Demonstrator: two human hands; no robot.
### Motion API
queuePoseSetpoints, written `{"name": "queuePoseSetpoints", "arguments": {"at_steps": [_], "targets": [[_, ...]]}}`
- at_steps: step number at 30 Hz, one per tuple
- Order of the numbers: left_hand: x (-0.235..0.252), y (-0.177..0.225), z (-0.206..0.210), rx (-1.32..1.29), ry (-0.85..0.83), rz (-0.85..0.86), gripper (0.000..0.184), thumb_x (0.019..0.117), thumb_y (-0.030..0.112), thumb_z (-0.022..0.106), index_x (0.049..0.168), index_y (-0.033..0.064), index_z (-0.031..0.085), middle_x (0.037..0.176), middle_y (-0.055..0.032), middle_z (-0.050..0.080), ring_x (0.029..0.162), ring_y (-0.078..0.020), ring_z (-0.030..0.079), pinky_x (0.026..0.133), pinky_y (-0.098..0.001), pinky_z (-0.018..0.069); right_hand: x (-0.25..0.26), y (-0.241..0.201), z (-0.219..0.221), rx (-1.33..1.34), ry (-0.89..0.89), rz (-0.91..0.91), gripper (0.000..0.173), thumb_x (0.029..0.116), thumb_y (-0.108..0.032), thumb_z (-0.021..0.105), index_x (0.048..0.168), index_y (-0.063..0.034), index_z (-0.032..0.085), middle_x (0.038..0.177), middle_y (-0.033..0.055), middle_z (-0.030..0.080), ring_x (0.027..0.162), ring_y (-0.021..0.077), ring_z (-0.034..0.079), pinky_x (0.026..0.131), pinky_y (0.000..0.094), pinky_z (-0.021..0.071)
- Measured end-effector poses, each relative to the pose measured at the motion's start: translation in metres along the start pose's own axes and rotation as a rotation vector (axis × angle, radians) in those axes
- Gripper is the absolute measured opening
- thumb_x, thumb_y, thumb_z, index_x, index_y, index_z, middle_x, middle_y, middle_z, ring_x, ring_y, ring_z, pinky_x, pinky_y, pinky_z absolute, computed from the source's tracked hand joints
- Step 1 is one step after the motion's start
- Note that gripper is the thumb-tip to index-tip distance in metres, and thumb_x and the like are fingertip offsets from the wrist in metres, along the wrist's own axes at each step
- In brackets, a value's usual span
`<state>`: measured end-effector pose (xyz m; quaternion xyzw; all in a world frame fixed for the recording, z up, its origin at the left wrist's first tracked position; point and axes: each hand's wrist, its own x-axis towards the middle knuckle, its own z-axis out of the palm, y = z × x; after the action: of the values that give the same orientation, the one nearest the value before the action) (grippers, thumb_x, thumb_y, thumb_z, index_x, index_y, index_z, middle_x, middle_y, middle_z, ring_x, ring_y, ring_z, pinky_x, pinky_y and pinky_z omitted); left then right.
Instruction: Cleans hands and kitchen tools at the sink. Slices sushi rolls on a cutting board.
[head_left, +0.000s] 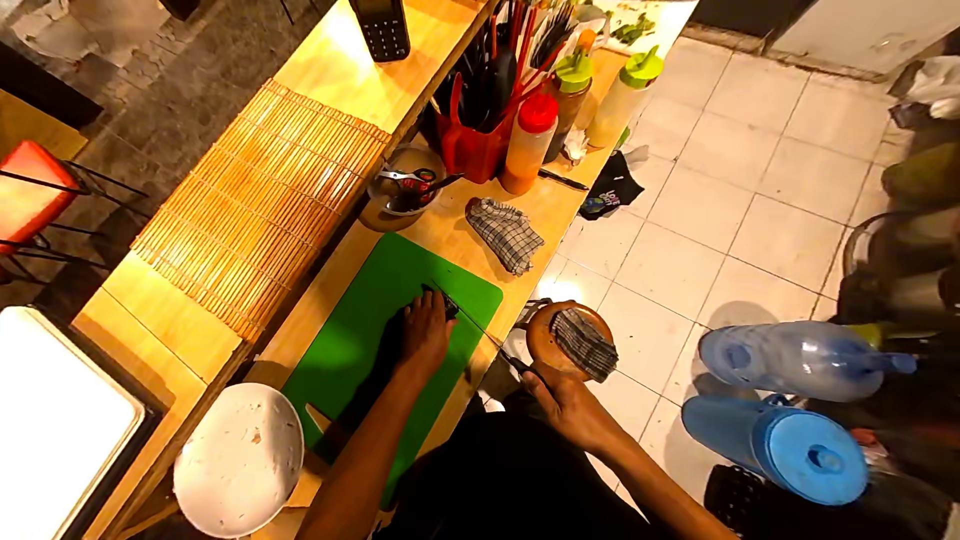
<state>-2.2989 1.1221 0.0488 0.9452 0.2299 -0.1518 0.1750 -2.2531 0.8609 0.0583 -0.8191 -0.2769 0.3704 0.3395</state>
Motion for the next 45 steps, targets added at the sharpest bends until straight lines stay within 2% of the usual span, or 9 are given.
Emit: {"name": "queuePoseSetpoints", "arguments": {"at_steps": [5, 10, 12, 14, 17, 22, 34, 39, 45], "targets": [[0.0, 0.0, 0.001, 0.009, 0.009, -0.002, 0.049, 0.1025, 0.031, 0.062, 0.137, -0.0034, 0.055, 0.134, -0.0226, 0.059, 0.128, -0.0382, 0.055, 0.108, -0.0536, 0.0433, -0.001, -0.004, 0.013, 0.072, -0.015, 0.003, 0.046, 0.1076, -0.042, 0.035, 0.098, -0.0078, 0.063, 0.073, 0.0046, 0.056, 0.066, 0.0174, 0.057, 0.063, 0.0393, 0.0494], [-0.014, 0.001, -0.003, -0.06, 0.024, 0.008, 0.064, 0.1035, 0.043, 0.057, 0.148, -0.0021, 0.046, 0.142, -0.0237, 0.055, 0.134, -0.0402, 0.051, 0.113, -0.057, 0.0372, -0.01, 0.004, 0.009, 0.165, 0.084, -0.012, 0.045, 0.1073, -0.04, 0.036, 0.1, -0.0071, 0.065, 0.071, 0.0018, 0.056, 0.063, 0.0129, 0.056, 0.061, 0.0346, 0.0496], [-0.022, 0.002, 0.002, -0.109, 0.09, 0.015, 0.061, 0.1023, 0.041, 0.058, 0.146, -0.0009, 0.05, 0.14, -0.0236, 0.057, 0.131, -0.0407, 0.054, 0.111, -0.0578, 0.0395, -0.016, 0.009, 0.002, 0.17, 0.126, -0.025, 0.044, 0.1073, -0.04, 0.037, 0.1, -0.0076, 0.066, 0.07, 0.0004, 0.056, 0.061, 0.0109, 0.055, 0.059, 0.0325, 0.0496], [-0.027, 0.005, 0.007, -0.138, 0.058, -0.001, 0.064, 0.0991, 0.042, 0.063, 0.146, -0.0002, 0.05, 0.141, -0.0232, 0.056, 0.133, -0.0408, 0.052, 0.112, -0.058, 0.0387, -0.02, 0.013, -0.007, 0.121, 0.139, -0.025, 0.044, 0.1073, -0.042, 0.037, 0.098, -0.0095, 0.065, 0.067, -0.0011, 0.054, 0.057, 0.01, 0.052, 0.055, 0.0313, 0.0476], [-0.026, 0.013, 0.006, -0.124, -0.047, -0.026, 0.058, 0.0995, 0.038, 0.064, 0.144, 0.0016, 0.053, 0.141, -0.0222, 0.055, 0.134, -0.0398, 0.051, 0.113, -0.0563, 0.0385, -0.021, 0.008, -0.024, -0.043, 0.15, -0.04, 0.045, 0.1064, -0.045, 0.036, 0.095, -0.0111, 0.063, 0.064, -0.0004, 0.051, 0.056, 0.013, 0.052, 0.053, 0.035, 0.0461], [-0.014, 0.009, -0.005, -0.021, 0.024, -0.041, 0.048, 0.0978, 0.03, 0.068, 0.134, 0.0001, 0.06, 0.13, -0.0233, 0.06, 0.124, -0.0412, 0.055, 0.105, -0.0571, 0.043, -0.01, -0.005, -0.035, -0.173, 0.138, -0.096, 0.049, 0.1068, -0.048, 0.034, 0.098, -0.0106, 0.065, 0.066, 0.0021, 0.055, 0.06, 0.018, 0.057, 0.055, 0.0401, 0.0491], [-0.008, -0.001, -0.003, -0.019, -0.018, -0.003, 0.048, 0.1005, 0.032, 0.064, 0.135, -0.0012, 0.057, 0.132, -0.021, 0.06, 0.125, -0.0387, 0.056, 0.106, -0.0547, 0.0434, -0.003, -0.003, -0.005, -0.146, 0.036, -0.014, 0.049, 0.1077, -0.044, 0.033, 0.106, -0.0068, 0.065, 0.075, 0.0073, 0.063, 0.07, 0.0235, 0.066, 0.067, 0.0459, 0.0561], [-0.007, 0.0, -0.002, 0.008, -0.026, -0.008, 0.048, 0.1008, 0.034, 0.064, 0.134, -0.0013, 0.057, 0.132, -0.0205, 0.061, 0.125, -0.0381, 0.057, 0.105, -0.0542, 0.044, -0.005, -0.006, 0.008, -0.056, 0.008, 0.025, 0.048, 0.108, -0.042, 0.033, 0.104, -0.0056, 0.064, 0.077, 0.0085, 0.061, 0.071, 0.0229, 0.064, 0.068, 0.0442, 0.0544], [-0.005, 0.001, -0.002, 0.021, -0.054, -0.02, 0.05, 0.1015, 0.033, 0.063, 0.136, -0.0022, 0.055, 0.134, -0.0207, 0.059, 0.127, -0.0377, 0.055, 0.108, -0.0535, 0.0425, -0.004, -0.005, 0.025, 0.053, 0.015, 0.0, 0.044, 0.1084, -0.04, 0.034, 0.1, -0.0071, 0.062, 0.071, 0.0043, 0.055, 0.063, 0.017, 0.057, 0.061, 0.0379, 0.0499]]}}
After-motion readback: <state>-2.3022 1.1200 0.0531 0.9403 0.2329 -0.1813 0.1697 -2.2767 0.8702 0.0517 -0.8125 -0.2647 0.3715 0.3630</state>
